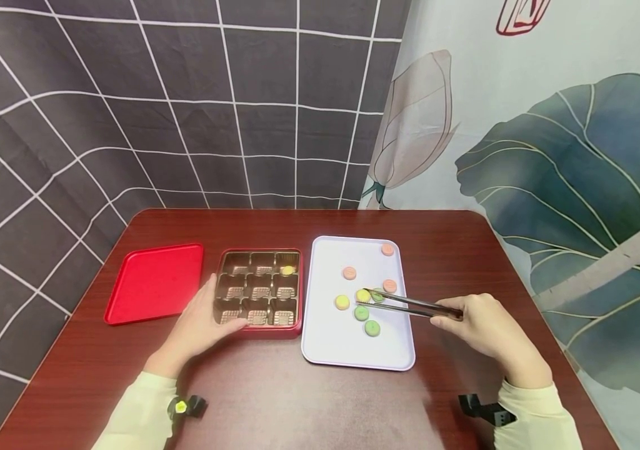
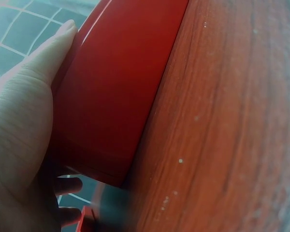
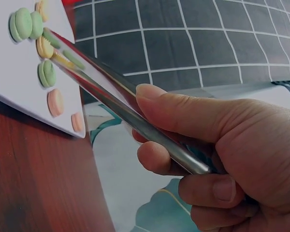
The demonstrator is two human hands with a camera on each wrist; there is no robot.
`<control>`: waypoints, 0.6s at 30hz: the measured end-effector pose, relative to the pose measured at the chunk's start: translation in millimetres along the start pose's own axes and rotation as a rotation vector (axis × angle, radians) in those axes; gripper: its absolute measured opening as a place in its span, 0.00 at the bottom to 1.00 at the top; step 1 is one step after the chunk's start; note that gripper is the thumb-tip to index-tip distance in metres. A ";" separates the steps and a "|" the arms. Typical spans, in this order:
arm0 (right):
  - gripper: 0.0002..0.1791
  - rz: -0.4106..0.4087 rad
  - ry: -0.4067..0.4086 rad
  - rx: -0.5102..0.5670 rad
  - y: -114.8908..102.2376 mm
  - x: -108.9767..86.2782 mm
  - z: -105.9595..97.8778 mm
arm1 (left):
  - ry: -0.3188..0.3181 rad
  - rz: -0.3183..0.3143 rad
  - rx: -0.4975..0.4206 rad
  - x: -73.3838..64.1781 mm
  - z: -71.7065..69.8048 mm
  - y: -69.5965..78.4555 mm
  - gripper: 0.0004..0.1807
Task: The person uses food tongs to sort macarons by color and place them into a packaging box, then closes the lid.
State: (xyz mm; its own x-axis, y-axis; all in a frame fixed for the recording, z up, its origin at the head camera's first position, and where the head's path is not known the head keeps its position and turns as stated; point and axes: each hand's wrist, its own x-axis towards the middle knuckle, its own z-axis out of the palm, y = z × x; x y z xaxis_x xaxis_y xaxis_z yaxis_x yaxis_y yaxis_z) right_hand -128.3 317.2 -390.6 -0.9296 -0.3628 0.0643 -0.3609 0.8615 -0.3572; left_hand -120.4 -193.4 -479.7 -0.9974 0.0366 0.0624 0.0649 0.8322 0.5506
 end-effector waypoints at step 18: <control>0.13 -0.017 0.013 -0.014 0.9 0.6 2.0 | -0.004 -0.004 -0.001 -0.3 -1.4 1.4 0.71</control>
State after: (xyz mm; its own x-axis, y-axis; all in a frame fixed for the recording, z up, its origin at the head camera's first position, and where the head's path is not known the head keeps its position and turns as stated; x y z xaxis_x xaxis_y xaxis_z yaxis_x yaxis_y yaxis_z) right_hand -129.1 317.1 -392.8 -0.9244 -0.3723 0.0826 -0.3771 0.8602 -0.3433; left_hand -120.0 -193.1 -477.8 -0.9977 0.0358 0.0571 0.0614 0.8319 0.5515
